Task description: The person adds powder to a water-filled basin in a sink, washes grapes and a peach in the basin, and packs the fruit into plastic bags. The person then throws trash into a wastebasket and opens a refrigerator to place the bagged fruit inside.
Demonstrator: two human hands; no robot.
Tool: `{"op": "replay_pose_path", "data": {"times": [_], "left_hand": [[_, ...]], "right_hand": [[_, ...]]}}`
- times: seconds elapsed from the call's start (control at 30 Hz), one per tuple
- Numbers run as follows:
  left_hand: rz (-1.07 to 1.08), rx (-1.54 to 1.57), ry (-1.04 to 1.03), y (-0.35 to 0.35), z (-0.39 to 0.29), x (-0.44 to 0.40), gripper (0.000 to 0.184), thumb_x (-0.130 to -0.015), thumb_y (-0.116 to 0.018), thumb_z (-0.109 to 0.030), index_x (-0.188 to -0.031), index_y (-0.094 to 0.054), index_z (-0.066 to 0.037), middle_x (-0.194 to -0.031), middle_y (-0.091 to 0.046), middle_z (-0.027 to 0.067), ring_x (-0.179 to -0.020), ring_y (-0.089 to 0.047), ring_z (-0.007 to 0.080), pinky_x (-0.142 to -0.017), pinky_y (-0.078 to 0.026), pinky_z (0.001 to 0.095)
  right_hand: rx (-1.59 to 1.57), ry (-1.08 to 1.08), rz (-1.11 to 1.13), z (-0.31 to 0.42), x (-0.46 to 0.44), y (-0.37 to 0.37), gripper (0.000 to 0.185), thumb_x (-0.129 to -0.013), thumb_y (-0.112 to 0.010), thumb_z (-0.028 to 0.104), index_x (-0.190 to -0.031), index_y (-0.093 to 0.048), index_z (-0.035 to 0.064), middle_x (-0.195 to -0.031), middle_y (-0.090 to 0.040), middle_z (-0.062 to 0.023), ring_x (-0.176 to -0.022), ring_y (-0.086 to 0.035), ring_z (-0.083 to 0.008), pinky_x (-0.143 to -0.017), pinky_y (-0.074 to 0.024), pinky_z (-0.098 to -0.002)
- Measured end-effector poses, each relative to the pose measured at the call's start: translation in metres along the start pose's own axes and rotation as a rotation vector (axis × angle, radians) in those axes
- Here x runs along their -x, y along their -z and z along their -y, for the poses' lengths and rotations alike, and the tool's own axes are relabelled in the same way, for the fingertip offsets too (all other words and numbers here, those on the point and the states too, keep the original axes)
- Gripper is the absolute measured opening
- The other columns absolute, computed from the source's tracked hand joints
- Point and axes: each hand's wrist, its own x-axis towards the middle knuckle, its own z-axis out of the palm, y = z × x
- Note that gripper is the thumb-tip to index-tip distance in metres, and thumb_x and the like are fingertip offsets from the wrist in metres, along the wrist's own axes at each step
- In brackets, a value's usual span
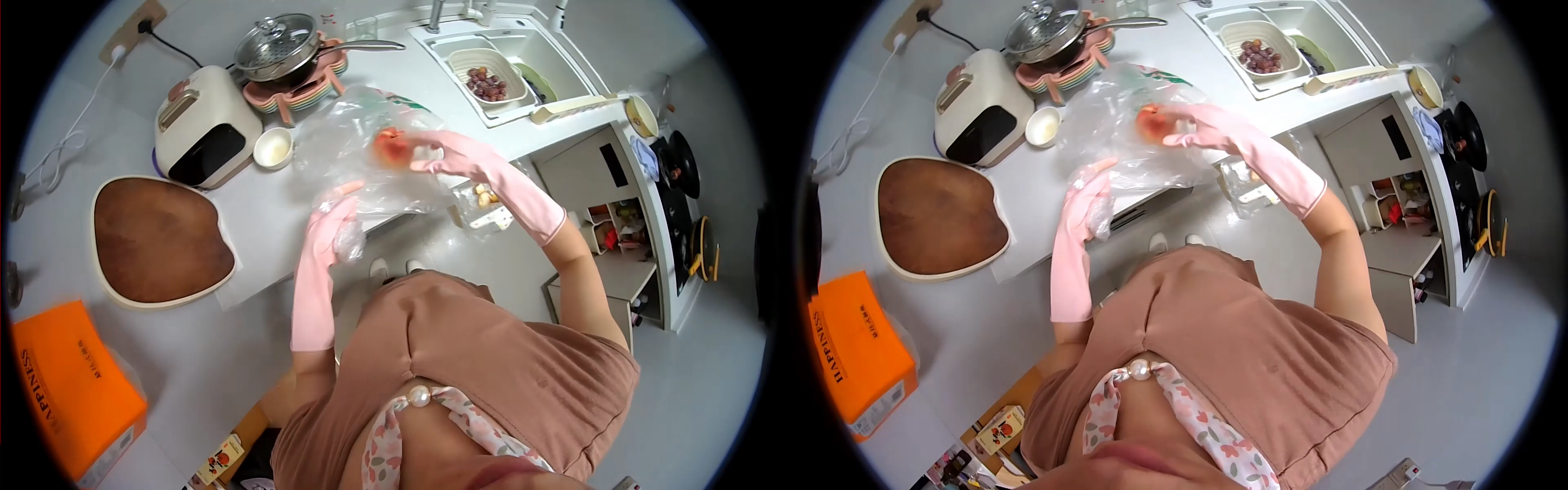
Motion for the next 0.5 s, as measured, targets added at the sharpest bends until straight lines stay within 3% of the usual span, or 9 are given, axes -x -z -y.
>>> {"op": "replay_pose_path", "data": {"times": [0.07, 0.2, 0.23, 0.3, 0.37, 0.4, 0.47, 0.5], "left_hand": [[-0.028, 0.008, 0.008, -0.001, 0.011, 0.006, 0.035, -0.093, -0.054, -0.009, -0.128, -0.055, -0.004, -0.067, -0.040, -0.0076, -0.051, -0.036, 0.0028, -0.044, -0.028, 0.0194], [0.081, 0.099, 0.068, 0.002, 0.032, 0.032, 0.038, -0.095, -0.049, -0.010, -0.132, -0.051, -0.004, -0.068, -0.039, -0.0060, -0.056, -0.037, 0.0030, -0.049, -0.031, 0.0190], [0.083, 0.124, 0.073, 0.000, 0.038, 0.037, 0.039, -0.095, -0.048, -0.010, -0.133, -0.050, -0.004, -0.069, -0.039, -0.0057, -0.055, -0.037, 0.0033, -0.049, -0.031, 0.0191], [0.077, 0.182, 0.072, -0.003, 0.049, 0.048, 0.040, -0.095, -0.047, -0.010, -0.134, -0.048, -0.004, -0.069, -0.039, -0.0049, -0.053, -0.037, 0.0037, -0.047, -0.031, 0.0193], [0.097, 0.329, 0.042, -0.009, 0.057, 0.060, 0.041, -0.097, -0.045, -0.012, -0.137, -0.043, -0.004, -0.069, -0.041, -0.0031, -0.048, -0.038, 0.0057, -0.042, -0.034, 0.0212], [0.073, 0.385, 0.011, -0.014, 0.062, 0.067, 0.041, -0.098, -0.044, -0.012, -0.138, -0.042, -0.004, -0.069, -0.042, -0.0026, -0.046, -0.038, 0.0062, -0.041, -0.035, 0.0218], [-0.006, 0.476, -0.034, -0.025, 0.068, 0.085, 0.042, -0.100, -0.041, -0.016, -0.141, -0.037, -0.005, -0.067, -0.043, -0.0014, -0.046, -0.043, 0.0069, -0.039, -0.038, 0.0216], [0.036, 0.586, -0.071, -0.024, 0.076, 0.093, 0.042, -0.101, -0.041, -0.017, -0.141, -0.037, -0.006, -0.070, -0.045, -0.0006, -0.046, -0.043, 0.0069, -0.038, -0.038, 0.0210]], "right_hand": [[0.083, 0.105, 0.092, -0.007, 0.025, 0.004, 0.068, -0.080, -0.066, 0.029, -0.141, -0.043, 0.0086, -0.120, -0.060, -0.0104, -0.104, -0.058, -0.0161, -0.095, -0.0411, -0.0302], [-0.172, 0.237, 0.137, 0.007, 0.071, 0.002, 0.067, -0.077, -0.066, 0.028, -0.136, -0.049, 0.0017, -0.118, -0.063, -0.0121, -0.100, -0.060, -0.0155, -0.105, -0.0351, -0.0356], [-0.159, 0.228, 0.003, 0.015, 0.079, -0.002, 0.062, -0.077, -0.067, 0.024, -0.133, -0.052, 0.0004, -0.117, -0.064, -0.0140, -0.096, -0.061, -0.0159, -0.103, -0.0378, -0.0356], [-0.206, 0.370, 0.076, 0.002, 0.077, 0.005, 0.059, -0.077, -0.072, 0.022, -0.130, -0.055, 0.0015, -0.114, -0.065, -0.0118, -0.090, -0.058, -0.0112, -0.091, -0.0440, -0.0280], [-0.152, 0.306, 0.108, 0.010, 0.080, -0.008, 0.060, -0.073, -0.081, 0.025, -0.127, -0.059, 0.0060, -0.109, -0.067, -0.0083, -0.091, -0.058, -0.0115, -0.090, -0.0476, -0.0280], [0.046, 0.332, 0.153, 0.017, 0.077, -0.022, 0.067, -0.070, -0.083, 0.023, -0.130, -0.057, 0.0099, -0.113, -0.066, -0.0058, -0.092, -0.059, -0.0122, -0.089, -0.0481, -0.0300], [0.389, 0.424, 0.220, 0.020, 0.071, -0.062, 0.082, -0.067, -0.085, 0.033, -0.137, -0.048, 0.0101, -0.122, -0.059, -0.0071, -0.089, -0.058, -0.0178, -0.087, -0.0492, -0.0316], [0.367, 0.509, 0.286, 0.017, 0.064, -0.084, 0.081, -0.066, -0.084, 0.034, -0.135, -0.049, 0.0097, -0.120, -0.059, -0.0082, -0.089, -0.059, -0.0196, -0.084, -0.0497, -0.0324]]}}
